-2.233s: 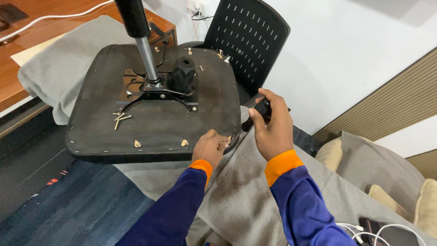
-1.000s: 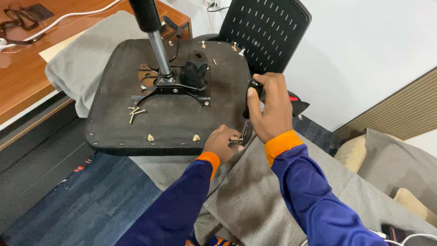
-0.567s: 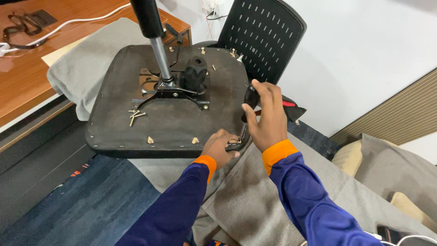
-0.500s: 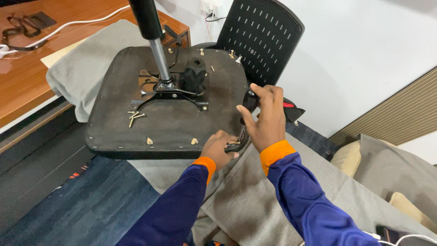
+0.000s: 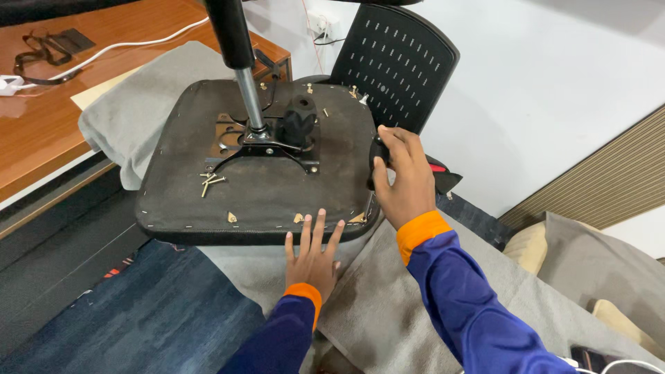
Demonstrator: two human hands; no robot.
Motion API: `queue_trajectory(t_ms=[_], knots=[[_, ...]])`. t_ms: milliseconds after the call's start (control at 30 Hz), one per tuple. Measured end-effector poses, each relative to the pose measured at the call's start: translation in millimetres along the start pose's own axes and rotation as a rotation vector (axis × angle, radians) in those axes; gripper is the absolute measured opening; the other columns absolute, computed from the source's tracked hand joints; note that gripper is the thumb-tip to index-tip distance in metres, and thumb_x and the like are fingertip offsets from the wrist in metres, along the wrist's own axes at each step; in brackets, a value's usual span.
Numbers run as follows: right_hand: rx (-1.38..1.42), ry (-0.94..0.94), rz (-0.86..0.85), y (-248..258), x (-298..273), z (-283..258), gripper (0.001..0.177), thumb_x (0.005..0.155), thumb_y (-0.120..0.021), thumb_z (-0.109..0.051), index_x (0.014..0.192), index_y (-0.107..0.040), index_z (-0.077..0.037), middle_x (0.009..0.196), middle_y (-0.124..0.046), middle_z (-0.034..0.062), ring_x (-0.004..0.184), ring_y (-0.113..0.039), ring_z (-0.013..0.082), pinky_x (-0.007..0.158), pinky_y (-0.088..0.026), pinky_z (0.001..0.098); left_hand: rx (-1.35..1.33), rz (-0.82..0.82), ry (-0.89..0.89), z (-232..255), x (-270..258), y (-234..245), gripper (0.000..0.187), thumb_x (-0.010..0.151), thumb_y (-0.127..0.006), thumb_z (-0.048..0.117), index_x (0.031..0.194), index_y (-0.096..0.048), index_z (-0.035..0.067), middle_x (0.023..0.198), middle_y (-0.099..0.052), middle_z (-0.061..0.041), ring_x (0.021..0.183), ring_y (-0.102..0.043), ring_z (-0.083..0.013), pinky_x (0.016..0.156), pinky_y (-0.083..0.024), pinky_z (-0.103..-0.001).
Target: The person unscrews screws from the underside mounting plate of an office chair seat using a screwdriver, working around the plate edge and handling loose screws on the seat as they are removed.
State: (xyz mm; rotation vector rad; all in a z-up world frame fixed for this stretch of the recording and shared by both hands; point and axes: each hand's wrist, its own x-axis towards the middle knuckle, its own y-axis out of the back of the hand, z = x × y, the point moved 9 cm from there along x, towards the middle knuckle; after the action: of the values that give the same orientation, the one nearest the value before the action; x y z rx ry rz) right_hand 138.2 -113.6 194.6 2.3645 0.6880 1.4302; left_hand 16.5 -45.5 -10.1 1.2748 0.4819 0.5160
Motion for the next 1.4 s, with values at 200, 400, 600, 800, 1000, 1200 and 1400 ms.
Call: queue_trajectory(t_ms=[200,400,600,800,1000,1200,1400], knots=[[-0.098,-0.044,0.020,0,7,-2,0.042,0.089,-0.077,-0.005,0.128,-0.064,-0.004,0.119,-0.051,0.0144,0.095,-0.063,0.0242,0.079,-0.058,0.0325,-0.031,-0.026,0.049,-2,-5,-1,0.083,0.093,-0.066,0.040,0.159,-0.016,0.042,0.169,-0.001,0.000,0.156,-0.003,-0.0250,0.121,-0.009,-0.061],[-0.143,-0.151,0.002,-7,-4,10,0.049,0.084,-0.083,-0.012,0.131,-0.066,-0.009,0.113,-0.053,0.0131,0.088,-0.062,0.0243,0.069,-0.055,0.0331,-0.022,0.021,-0.004,-5,-7,2,0.085,0.092,-0.068,0.035,0.159,-0.017,0.040,0.169,-0.003,0.001,0.155,-0.005,-0.0258,0.119,-0.011,-0.062],[-0.054,-0.051,0.043,-8,-12,0,0.051,0.098,-0.066,-0.001,0.148,-0.056,-0.006,0.137,-0.052,0.0136,0.116,-0.063,0.0258,0.088,-0.060,0.0299,0.018,0.017,-0.020,-8,-7,4,0.087,0.091,-0.070,0.031,0.159,-0.017,0.041,0.170,-0.003,0.002,0.155,-0.005,-0.0243,0.119,-0.012,-0.062],[-0.196,0.049,0.076,-8,-13,-17,0.051,0.094,-0.072,-0.005,0.144,-0.062,-0.009,0.123,-0.052,0.0127,0.107,-0.062,0.0281,0.090,-0.055,0.0374,-0.046,-0.071,-0.011,-9,-10,5,0.085,0.093,-0.068,0.031,0.160,-0.016,0.041,0.170,-0.001,0.003,0.157,-0.001,-0.0234,0.121,-0.011,-0.061],[-0.154,-0.093,0.067,-10,-11,-6,0.047,0.089,-0.077,-0.009,0.135,-0.066,-0.014,0.122,-0.055,0.0118,0.107,-0.062,0.0262,0.082,-0.055,0.0333,-0.063,-0.158,-0.002,-12,-8,4,0.084,0.095,-0.067,0.034,0.159,-0.014,0.044,0.171,0.002,0.007,0.157,0.001,-0.0207,0.123,-0.009,-0.060],[-0.256,0.048,0.119,2,-10,-10,0.049,0.094,-0.071,0.002,0.142,-0.061,-0.006,0.135,-0.053,0.0130,0.121,-0.061,0.0265,0.098,-0.055,0.0370,-0.049,-0.130,-0.002,-11,-10,5,0.086,0.094,-0.068,0.033,0.159,-0.013,0.043,0.171,0.003,0.006,0.157,0.001,-0.0205,0.124,-0.009,-0.058],[-0.162,-0.148,0.090,2,-11,9,0.042,0.089,-0.079,-0.009,0.129,-0.066,-0.007,0.122,-0.048,0.0137,0.103,-0.059,0.0244,0.078,-0.054,0.0323,-0.071,-0.154,0.008,-11,-9,5,0.085,0.094,-0.067,0.034,0.159,-0.014,0.044,0.170,0.003,0.006,0.156,0.001,-0.0209,0.123,-0.008,-0.058]])
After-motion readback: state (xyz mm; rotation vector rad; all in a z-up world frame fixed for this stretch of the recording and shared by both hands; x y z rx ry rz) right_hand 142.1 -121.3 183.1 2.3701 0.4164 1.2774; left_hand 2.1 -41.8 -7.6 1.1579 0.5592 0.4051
